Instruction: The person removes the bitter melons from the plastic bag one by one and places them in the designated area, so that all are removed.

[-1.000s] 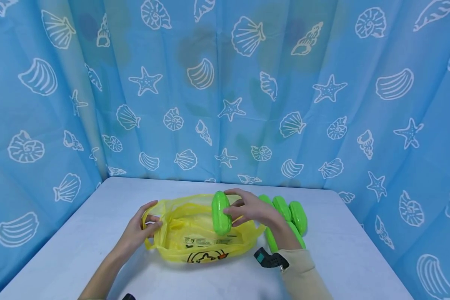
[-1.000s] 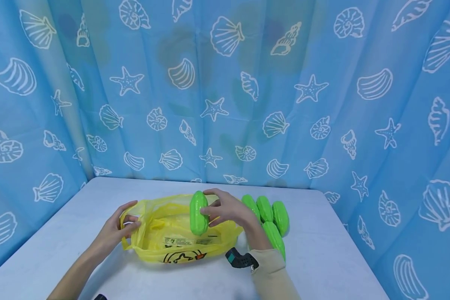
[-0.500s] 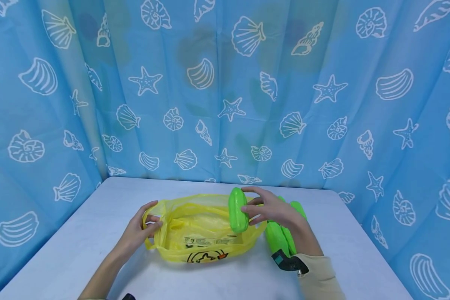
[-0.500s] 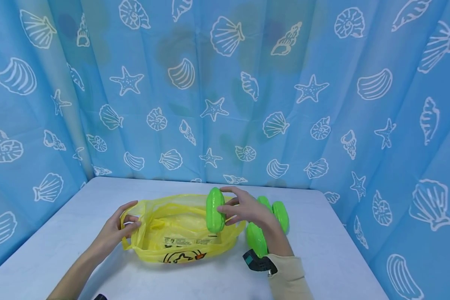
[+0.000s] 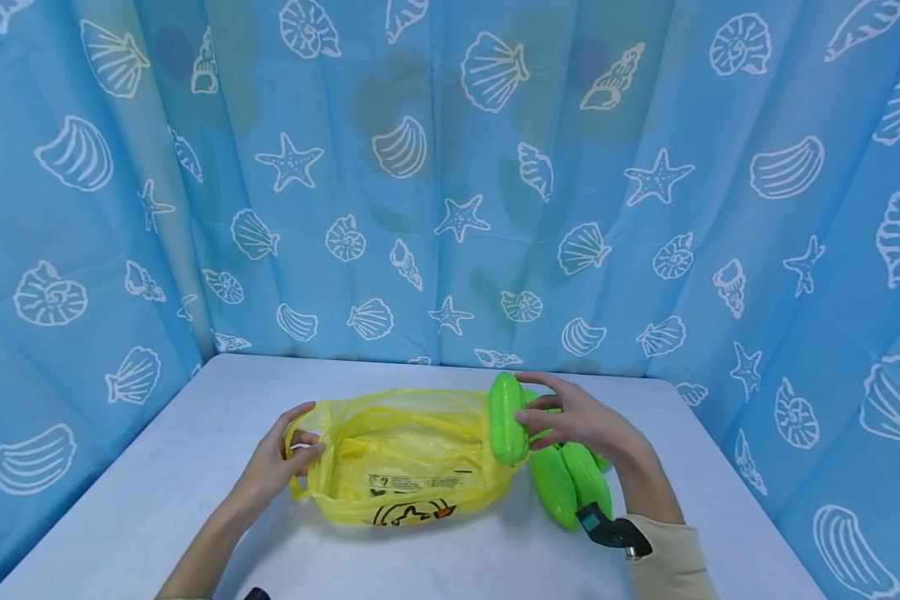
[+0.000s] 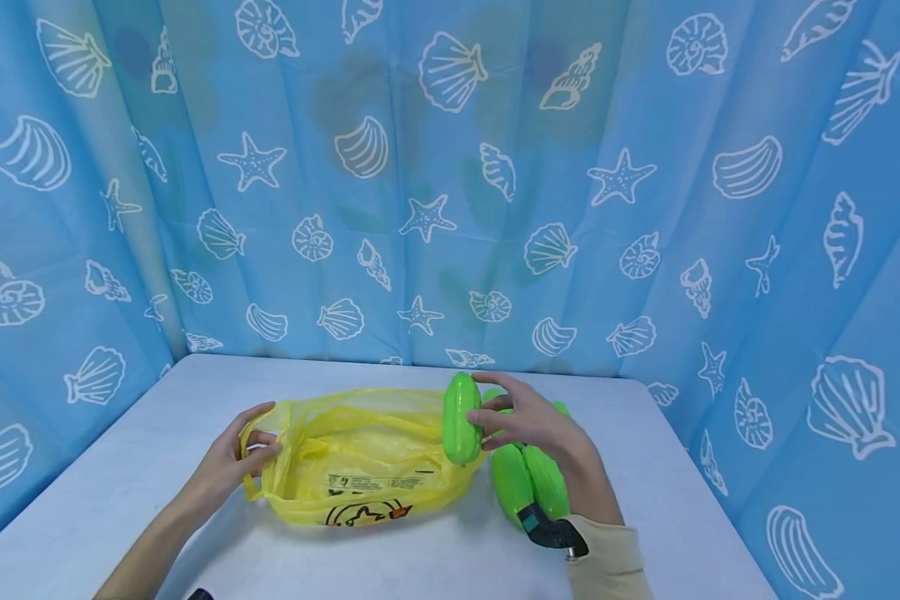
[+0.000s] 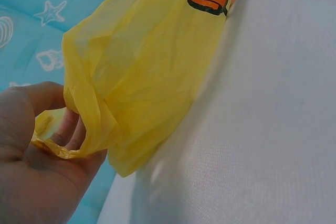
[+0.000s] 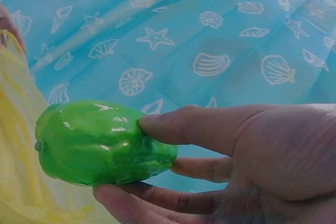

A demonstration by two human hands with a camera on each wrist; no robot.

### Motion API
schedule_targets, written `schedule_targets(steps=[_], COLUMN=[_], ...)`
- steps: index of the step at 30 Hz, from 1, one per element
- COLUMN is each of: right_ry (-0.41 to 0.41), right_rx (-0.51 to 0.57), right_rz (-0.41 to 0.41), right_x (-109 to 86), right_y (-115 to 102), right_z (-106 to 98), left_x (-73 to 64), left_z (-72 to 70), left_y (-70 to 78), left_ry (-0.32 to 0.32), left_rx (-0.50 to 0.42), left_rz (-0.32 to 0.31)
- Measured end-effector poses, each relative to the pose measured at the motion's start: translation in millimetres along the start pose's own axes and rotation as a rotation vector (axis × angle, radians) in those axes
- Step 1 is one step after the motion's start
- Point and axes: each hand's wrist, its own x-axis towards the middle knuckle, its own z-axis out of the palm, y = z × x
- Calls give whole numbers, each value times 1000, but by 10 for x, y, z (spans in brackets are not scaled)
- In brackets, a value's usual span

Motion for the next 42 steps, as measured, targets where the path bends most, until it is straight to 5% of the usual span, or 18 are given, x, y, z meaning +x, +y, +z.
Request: schedule_targets(steps=[42], right_ry=[54], right_rx=[-80], right_rz=[89], right_x=[-499], right_y=[532], right_z=[-560], left_x=[51], left_z=[23], left_y=[-40], left_ry=[11], left_rx=[28], left_rz=[-15])
